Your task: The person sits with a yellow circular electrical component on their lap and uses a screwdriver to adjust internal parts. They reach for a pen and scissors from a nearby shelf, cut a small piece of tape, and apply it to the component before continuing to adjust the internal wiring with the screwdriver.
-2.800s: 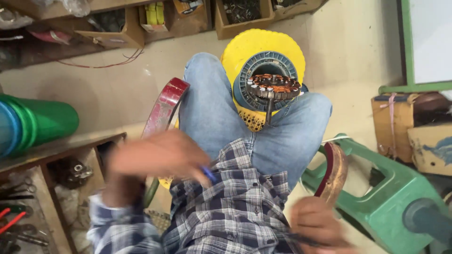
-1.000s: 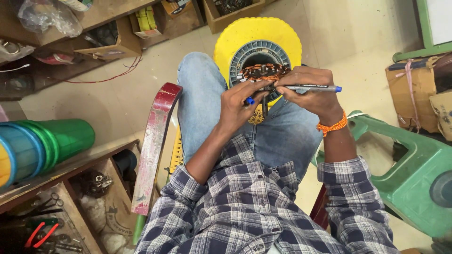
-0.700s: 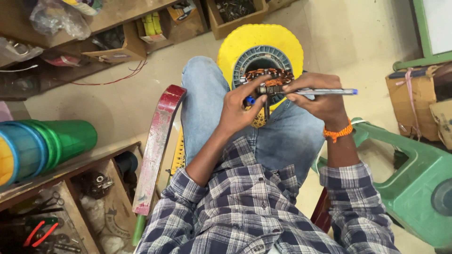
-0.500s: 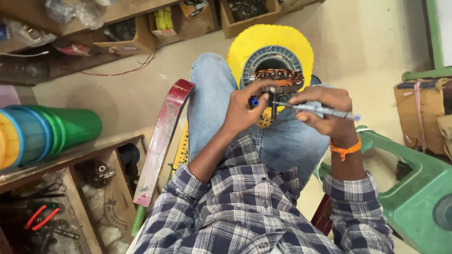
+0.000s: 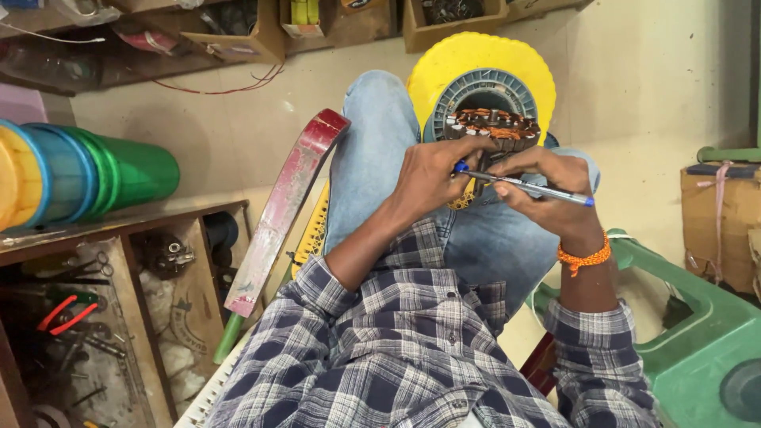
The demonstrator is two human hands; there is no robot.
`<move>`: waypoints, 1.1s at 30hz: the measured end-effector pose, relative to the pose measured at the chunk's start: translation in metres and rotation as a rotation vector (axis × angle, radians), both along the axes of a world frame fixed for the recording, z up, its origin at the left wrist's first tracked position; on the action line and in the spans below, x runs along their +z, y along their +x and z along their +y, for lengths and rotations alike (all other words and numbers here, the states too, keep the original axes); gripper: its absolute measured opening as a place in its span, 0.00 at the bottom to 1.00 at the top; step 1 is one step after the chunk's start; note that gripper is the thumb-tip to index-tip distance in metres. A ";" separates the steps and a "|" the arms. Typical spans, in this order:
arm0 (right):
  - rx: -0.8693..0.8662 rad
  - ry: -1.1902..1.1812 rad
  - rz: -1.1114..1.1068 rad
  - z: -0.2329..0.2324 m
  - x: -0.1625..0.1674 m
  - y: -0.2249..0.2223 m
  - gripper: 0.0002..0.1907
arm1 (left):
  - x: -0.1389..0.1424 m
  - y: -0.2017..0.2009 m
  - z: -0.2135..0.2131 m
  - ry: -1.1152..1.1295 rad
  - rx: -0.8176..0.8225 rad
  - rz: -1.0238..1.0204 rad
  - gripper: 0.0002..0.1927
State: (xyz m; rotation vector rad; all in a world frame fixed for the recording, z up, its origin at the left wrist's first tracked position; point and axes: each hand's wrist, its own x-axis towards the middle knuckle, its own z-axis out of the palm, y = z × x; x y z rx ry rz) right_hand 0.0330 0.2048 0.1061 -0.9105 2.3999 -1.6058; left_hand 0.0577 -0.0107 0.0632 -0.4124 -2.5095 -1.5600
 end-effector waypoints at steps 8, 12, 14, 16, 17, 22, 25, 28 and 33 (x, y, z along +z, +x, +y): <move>-0.001 -0.003 -0.028 0.014 -0.008 0.001 0.08 | 0.002 0.004 0.001 -0.014 0.024 0.006 0.17; -0.005 0.017 0.002 0.010 -0.005 0.002 0.08 | 0.001 0.006 0.001 -0.031 0.046 0.014 0.16; -0.011 0.044 0.006 0.006 -0.004 0.003 0.09 | 0.001 0.007 0.003 -0.055 0.043 -0.004 0.18; -0.044 0.101 0.006 0.002 -0.003 0.005 0.10 | 0.003 0.008 0.004 -0.089 0.031 -0.068 0.21; -0.057 0.099 0.047 0.001 -0.003 0.005 0.11 | 0.004 0.008 0.003 -0.107 0.014 -0.077 0.22; -0.095 -0.020 0.085 0.002 -0.001 0.005 0.13 | 0.018 0.014 -0.010 -0.010 -0.192 0.065 0.34; -0.039 -0.108 0.093 -0.003 0.001 0.006 0.12 | 0.027 0.016 -0.022 0.219 -0.388 0.009 0.32; -0.082 -0.089 0.150 -0.018 0.001 0.017 0.12 | 0.033 0.018 -0.020 0.255 -0.354 -0.035 0.24; -0.137 -0.157 0.027 -0.028 -0.005 0.034 0.10 | 0.028 0.022 -0.019 0.231 -0.304 -0.314 0.24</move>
